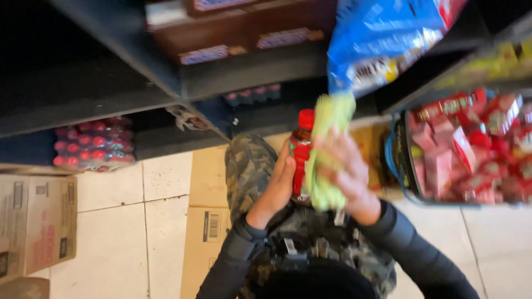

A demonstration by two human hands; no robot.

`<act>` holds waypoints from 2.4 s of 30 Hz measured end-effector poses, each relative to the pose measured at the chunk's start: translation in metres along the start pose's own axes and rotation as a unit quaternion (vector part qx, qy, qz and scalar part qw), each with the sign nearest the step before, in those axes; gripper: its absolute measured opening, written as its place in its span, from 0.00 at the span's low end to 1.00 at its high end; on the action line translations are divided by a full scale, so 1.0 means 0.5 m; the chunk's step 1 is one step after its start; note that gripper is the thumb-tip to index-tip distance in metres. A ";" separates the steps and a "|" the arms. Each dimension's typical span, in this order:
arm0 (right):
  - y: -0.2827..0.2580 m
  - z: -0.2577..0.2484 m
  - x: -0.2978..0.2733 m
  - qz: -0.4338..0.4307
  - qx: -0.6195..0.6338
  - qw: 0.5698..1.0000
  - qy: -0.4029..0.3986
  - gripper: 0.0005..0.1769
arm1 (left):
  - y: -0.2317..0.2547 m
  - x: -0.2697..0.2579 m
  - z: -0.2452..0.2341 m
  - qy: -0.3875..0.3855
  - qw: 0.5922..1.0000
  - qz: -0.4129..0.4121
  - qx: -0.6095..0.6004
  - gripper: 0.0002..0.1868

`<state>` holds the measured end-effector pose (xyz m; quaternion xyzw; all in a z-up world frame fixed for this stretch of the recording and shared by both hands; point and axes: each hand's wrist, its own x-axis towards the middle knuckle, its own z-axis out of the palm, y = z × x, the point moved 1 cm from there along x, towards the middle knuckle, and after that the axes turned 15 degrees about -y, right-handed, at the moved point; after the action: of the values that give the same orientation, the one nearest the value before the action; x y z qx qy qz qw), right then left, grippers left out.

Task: The person cleans and stocks various candy boxes, snack bags, and bottles by wiping each item with a cloth, then placing them onto a grocery store shelf.

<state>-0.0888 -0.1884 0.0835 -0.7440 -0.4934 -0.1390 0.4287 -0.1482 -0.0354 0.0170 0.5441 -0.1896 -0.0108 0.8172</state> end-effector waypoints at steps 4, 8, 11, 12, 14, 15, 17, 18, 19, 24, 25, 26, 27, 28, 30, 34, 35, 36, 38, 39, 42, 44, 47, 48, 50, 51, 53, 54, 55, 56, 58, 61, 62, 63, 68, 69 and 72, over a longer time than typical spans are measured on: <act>-0.028 0.043 -0.011 -0.227 -0.101 0.955 -0.161 0.09 | 0.021 -0.022 -0.034 0.070 0.995 0.026 0.061 0.41; -0.025 0.057 0.033 -0.316 -0.136 0.919 -0.191 0.10 | 0.002 -0.040 -0.070 0.049 0.991 0.001 0.125 0.33; -0.045 0.043 0.109 -0.271 -0.119 0.941 -0.165 0.09 | 0.021 -0.064 -0.048 0.025 0.999 0.002 0.035 0.32; -0.064 0.040 0.133 -0.276 -0.119 0.940 -0.163 0.09 | 0.023 -0.065 -0.049 0.026 0.999 0.006 0.038 0.32; -0.098 0.029 0.179 -0.230 -0.079 0.962 -0.125 0.12 | 0.020 -0.065 -0.049 0.044 0.998 0.005 -0.051 0.36; -0.088 0.052 0.156 -0.233 -0.079 0.961 -0.127 0.12 | 0.017 -0.066 -0.056 0.045 0.998 0.008 -0.051 0.36; -0.068 0.099 0.110 -0.265 -0.135 0.951 -0.085 0.13 | 0.011 -0.069 -0.073 0.059 0.992 0.014 -0.114 0.41; -0.059 0.107 0.093 -0.268 -0.134 0.950 -0.085 0.13 | 0.014 -0.071 -0.089 0.060 0.992 0.016 -0.113 0.41; -0.055 0.118 0.071 -0.311 -0.110 0.933 -0.140 0.11 | 0.019 -0.079 -0.100 0.062 0.984 0.055 -0.156 0.44; -0.054 0.125 0.078 -0.403 -0.059 0.894 -0.190 0.11 | -0.021 -0.114 -0.131 0.071 0.961 0.127 -0.234 0.50; -0.057 0.118 0.093 -0.408 -0.060 0.890 -0.196 0.10 | -0.027 -0.125 -0.134 0.077 0.979 0.097 -0.161 0.48; -0.060 0.111 0.109 -0.413 -0.061 0.886 -0.202 0.10 | -0.033 -0.135 -0.138 0.082 0.991 0.066 -0.087 0.47; -0.055 0.110 0.119 -0.415 -0.062 0.885 -0.200 0.10 | -0.017 -0.135 -0.129 0.082 0.991 0.067 -0.085 0.47; -0.049 0.108 0.129 -0.406 -0.050 0.896 -0.175 0.12 | -0.001 -0.135 -0.121 0.069 0.996 0.046 -0.026 0.48; -0.051 0.094 0.149 -0.394 -0.034 0.906 -0.152 0.13 | 0.035 -0.140 -0.093 0.060 0.997 0.022 0.033 0.49; -0.090 0.056 0.219 -0.257 0.059 0.945 -0.194 0.18 | 0.084 -0.155 -0.071 0.011 0.999 0.016 0.049 0.52; -0.104 0.050 0.238 -0.202 0.149 0.938 -0.240 0.21 | 0.084 -0.163 -0.074 -0.001 0.997 -0.006 0.078 0.52; -0.101 0.046 0.237 -0.205 0.151 0.936 -0.242 0.21 | 0.072 -0.177 -0.088 0.004 0.997 -0.004 0.079 0.52; -0.093 0.045 0.239 -0.077 0.268 0.870 -0.407 0.19 | 0.049 -0.203 -0.117 -0.047 0.995 -0.065 0.059 0.50; -0.090 0.049 0.234 -0.081 0.269 0.868 -0.409 0.19 | 0.033 -0.217 -0.130 -0.043 0.995 -0.063 0.062 0.50; -0.083 0.066 0.217 -0.084 0.418 0.801 -0.420 0.16 | -0.019 -0.249 -0.156 -0.126 0.986 -0.101 -0.031 0.48; -0.078 0.079 0.205 -0.123 0.463 0.807 -0.345 0.14 | -0.060 -0.250 -0.162 -0.138 0.985 -0.107 0.015 0.45; -0.091 0.091 0.187 -0.146 0.317 0.908 -0.231 0.14 | 0.031 -0.208 -0.112 -0.044 0.983 -0.064 0.165 0.41; -0.092 0.095 0.184 -0.145 0.319 0.907 -0.233 0.14 | 0.087 -0.194 -0.084 -0.042 0.984 -0.064 0.163 0.41; -0.092 0.103 0.179 -0.142 0.253 0.941 -0.174 0.16 | 0.196 -0.168 -0.035 0.072 0.961 -0.131 0.234 0.38; -0.076 0.117 0.168 -0.142 0.256 0.940 -0.177 0.16 | 0.187 -0.169 -0.035 0.076 0.961 -0.132 0.233 0.38; -0.041 0.144 0.147 -0.061 0.208 0.963 -0.159 0.12 | 0.170 -0.172 -0.036 0.138 0.923 -0.188 0.305 0.33; -0.034 0.154 0.136 -0.061 0.210 0.963 -0.160 0.12 | 0.158 -0.180 -0.037 0.140 0.923 -0.189 0.304 0.33; -0.022 0.163 0.132 -0.010 0.230 0.961 -0.156 0.09 | 0.150 -0.182 -0.042 0.146 0.917 -0.143 0.342 0.33; -0.010 0.173 0.128 0.041 0.248 0.956 -0.152 0.08 | 0.142 -0.184 -0.047 0.150 0.908 -0.096 0.380 0.33; -0.035 0.169 0.139 0.012 0.263 0.955 -0.134 0.07 | 0.134 -0.192 -0.046 0.161 0.914 -0.088 0.361 0.32; -0.093 0.161 0.184 -0.107 0.211 0.967 -0.092 0.11 | 0.069 -0.201 -0.074 0.180 0.944 -0.075 0.264 0.29; -0.120 0.159 0.199 -0.190 0.143 0.969 -0.069 0.16 | 0.037 -0.206 -0.086 0.185 0.963 -0.076 0.182 0.28; -0.117 0.169 0.194 -0.191 0.145 0.968 -0.069 0.16 | 0.024 -0.208 -0.095 0.188 0.962 -0.076 0.183 0.28; -0.055 0.248 0.098 -0.403 0.085 0.905 -0.108 0.13 | 0.022 -0.217 -0.123 0.142 0.985 0.049 -0.089 0.27; -0.049 0.249 0.086 -0.405 0.088 0.904 -0.110 0.13 | 0.037 -0.214 -0.123 0.145 0.984 0.050 -0.089 0.27; -0.044 0.247 0.076 -0.480 0.060 0.856 -0.184 0.09 | 0.062 -0.211 -0.126 0.120 0.973 0.097 -0.170 0.26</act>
<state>-0.1164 -0.0660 0.0453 -0.3999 -0.8663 -0.1579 0.2541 -0.2315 0.0569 -0.0079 0.3731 -0.1369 0.1016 0.9120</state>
